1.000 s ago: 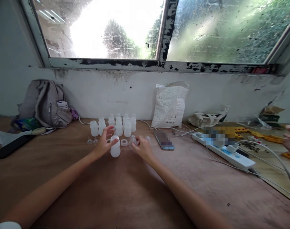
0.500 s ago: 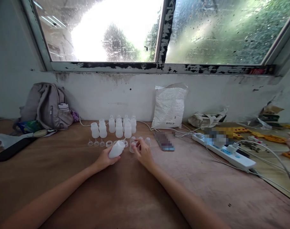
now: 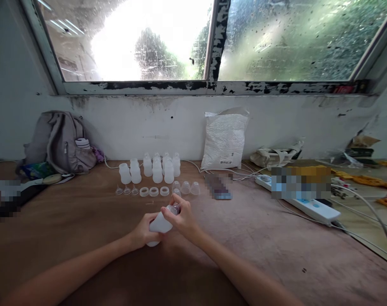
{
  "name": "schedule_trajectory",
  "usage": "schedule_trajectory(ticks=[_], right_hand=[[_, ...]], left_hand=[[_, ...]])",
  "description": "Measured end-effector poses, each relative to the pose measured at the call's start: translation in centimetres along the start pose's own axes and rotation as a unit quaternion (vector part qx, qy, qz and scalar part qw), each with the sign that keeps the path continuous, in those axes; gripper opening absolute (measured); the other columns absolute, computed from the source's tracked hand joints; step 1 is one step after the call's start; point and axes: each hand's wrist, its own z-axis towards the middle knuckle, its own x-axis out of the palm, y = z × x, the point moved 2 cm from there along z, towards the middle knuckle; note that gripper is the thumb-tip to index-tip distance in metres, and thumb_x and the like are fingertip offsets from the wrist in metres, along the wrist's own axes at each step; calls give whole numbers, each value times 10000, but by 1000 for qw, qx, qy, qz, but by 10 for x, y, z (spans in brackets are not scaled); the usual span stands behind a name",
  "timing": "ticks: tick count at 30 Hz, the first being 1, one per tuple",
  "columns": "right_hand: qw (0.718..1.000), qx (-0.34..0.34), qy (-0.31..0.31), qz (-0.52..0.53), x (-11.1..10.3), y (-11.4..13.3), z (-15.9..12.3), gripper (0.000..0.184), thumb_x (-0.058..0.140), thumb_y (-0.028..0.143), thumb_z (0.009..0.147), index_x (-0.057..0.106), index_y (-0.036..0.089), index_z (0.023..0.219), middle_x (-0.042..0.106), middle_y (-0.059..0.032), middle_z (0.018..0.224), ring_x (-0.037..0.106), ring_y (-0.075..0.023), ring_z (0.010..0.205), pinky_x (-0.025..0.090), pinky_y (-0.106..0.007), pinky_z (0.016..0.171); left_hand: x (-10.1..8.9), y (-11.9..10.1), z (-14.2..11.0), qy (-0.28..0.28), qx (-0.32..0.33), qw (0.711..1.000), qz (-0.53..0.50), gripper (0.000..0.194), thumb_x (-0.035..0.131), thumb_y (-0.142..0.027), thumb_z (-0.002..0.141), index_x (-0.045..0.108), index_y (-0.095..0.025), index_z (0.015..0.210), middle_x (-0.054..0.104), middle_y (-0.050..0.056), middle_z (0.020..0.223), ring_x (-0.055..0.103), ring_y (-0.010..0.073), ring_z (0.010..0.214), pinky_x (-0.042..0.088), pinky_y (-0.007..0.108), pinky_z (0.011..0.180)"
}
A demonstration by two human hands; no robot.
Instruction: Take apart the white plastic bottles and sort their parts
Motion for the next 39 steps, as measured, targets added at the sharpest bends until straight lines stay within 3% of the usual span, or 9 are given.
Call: schedule_trajectory(ticks=[5,16,18,22,24,29,34,37,39], right_hand=[[1000,-2,-16,20,0,4,-2,277,531,327,691,323,185,578,301,61,497,281,-60,448,224,-191,411],[999,7,6,53,2,3,-7,283,528,347,714,329,187,592,305,65,494,287,-56,433,219,-188,398],[997,-9,22,68,3,9,-11,272,529,344,711,339,187,595,309,64,492,292,-57,433,222,-188,397],[985,-105,83,105,3,31,-20,230,560,345,664,400,181,639,360,57,500,288,-56,422,216,-193,386],[978,-139,100,117,1,37,-21,249,584,371,647,437,177,698,399,46,534,313,-61,435,240,-197,397],[988,-94,89,87,-7,2,2,493,646,448,620,448,192,993,462,6,726,414,-90,548,340,-205,468],[999,9,-39,-19,-23,-51,29,343,561,457,709,478,182,898,459,30,637,398,-70,445,337,-205,419],[999,26,-39,6,-25,-52,30,321,509,466,747,484,177,884,484,16,667,425,-71,447,347,-201,403],[999,22,-7,39,-22,-41,25,311,486,458,769,477,183,913,485,19,680,418,-60,439,334,-188,384]], left_hand=[[5,3,0,59,-96,984,-136,214,633,-159,541,553,-108,734,513,-20,553,457,91,448,386,212,417],[5,4,-2,162,-174,935,-264,214,552,-116,494,583,-85,704,568,22,552,524,120,412,399,206,344],[8,7,-4,227,-194,899,-320,246,545,-174,500,587,-89,727,565,22,535,521,133,384,380,218,319],[19,17,-16,455,-255,746,-413,379,539,-400,473,581,-114,718,526,26,425,456,167,281,306,261,253],[20,21,-18,493,-262,716,-418,407,553,-425,449,579,-123,721,527,33,408,445,167,274,300,263,250],[-1,18,-3,396,-217,764,-461,375,527,-389,508,553,-118,766,520,6,442,440,136,282,268,212,240],[-38,13,11,275,-149,856,-411,363,521,-319,541,542,-93,824,534,8,535,494,123,350,317,198,293],[-50,14,13,180,-135,921,-319,347,506,-264,587,545,-79,878,540,19,579,518,118,392,359,201,334],[-49,14,13,144,-138,946,-256,327,511,-245,606,547,-78,884,541,23,580,522,119,402,374,201,337]])
